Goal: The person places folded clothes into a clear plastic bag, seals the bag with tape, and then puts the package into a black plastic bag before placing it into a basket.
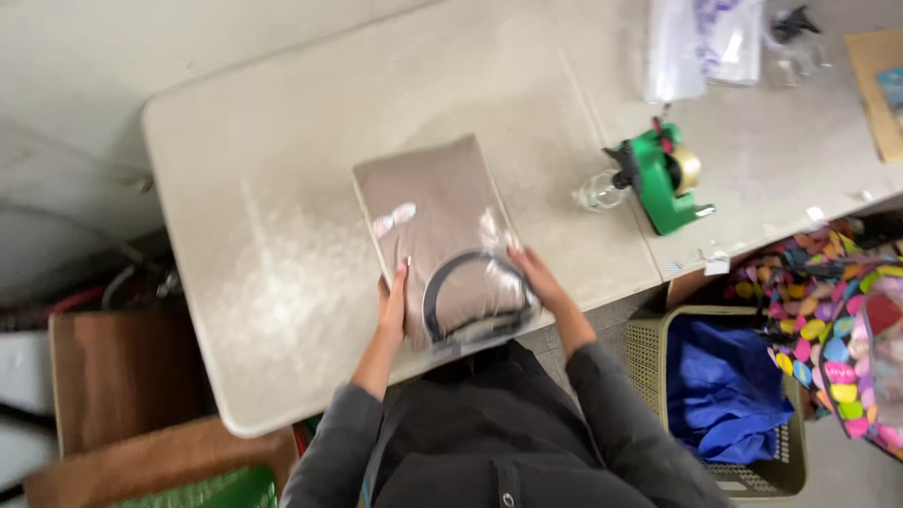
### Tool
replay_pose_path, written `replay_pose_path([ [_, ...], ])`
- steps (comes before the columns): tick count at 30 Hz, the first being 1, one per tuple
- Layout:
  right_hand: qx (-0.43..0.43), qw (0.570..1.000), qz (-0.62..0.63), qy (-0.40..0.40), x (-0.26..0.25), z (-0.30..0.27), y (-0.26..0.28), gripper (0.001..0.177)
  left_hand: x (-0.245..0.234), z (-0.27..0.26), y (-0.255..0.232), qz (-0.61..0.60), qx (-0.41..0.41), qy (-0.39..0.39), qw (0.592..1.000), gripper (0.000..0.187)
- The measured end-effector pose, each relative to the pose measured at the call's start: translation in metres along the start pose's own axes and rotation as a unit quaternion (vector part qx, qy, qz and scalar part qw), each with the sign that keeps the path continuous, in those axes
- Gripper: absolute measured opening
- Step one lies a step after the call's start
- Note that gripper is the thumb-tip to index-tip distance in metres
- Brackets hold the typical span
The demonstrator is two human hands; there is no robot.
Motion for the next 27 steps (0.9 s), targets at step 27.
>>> replay_pose_path([
  [27,-0.183,0.979,-0.007,-0.089,-0.116,0.091,0.000,0.055,0.069,0.068,0.006,-0.239,0.180,-0.076,0.951,0.073],
])
Point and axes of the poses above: each hand's wrist, its own z-axis towards the middle knuckle, its own x-axis out of the palm, y = z × x, the point moved 4 cm from there along z, towards the middle knuckle, and after that the axes turned 1 degree about -z, right-handed, at the moved point
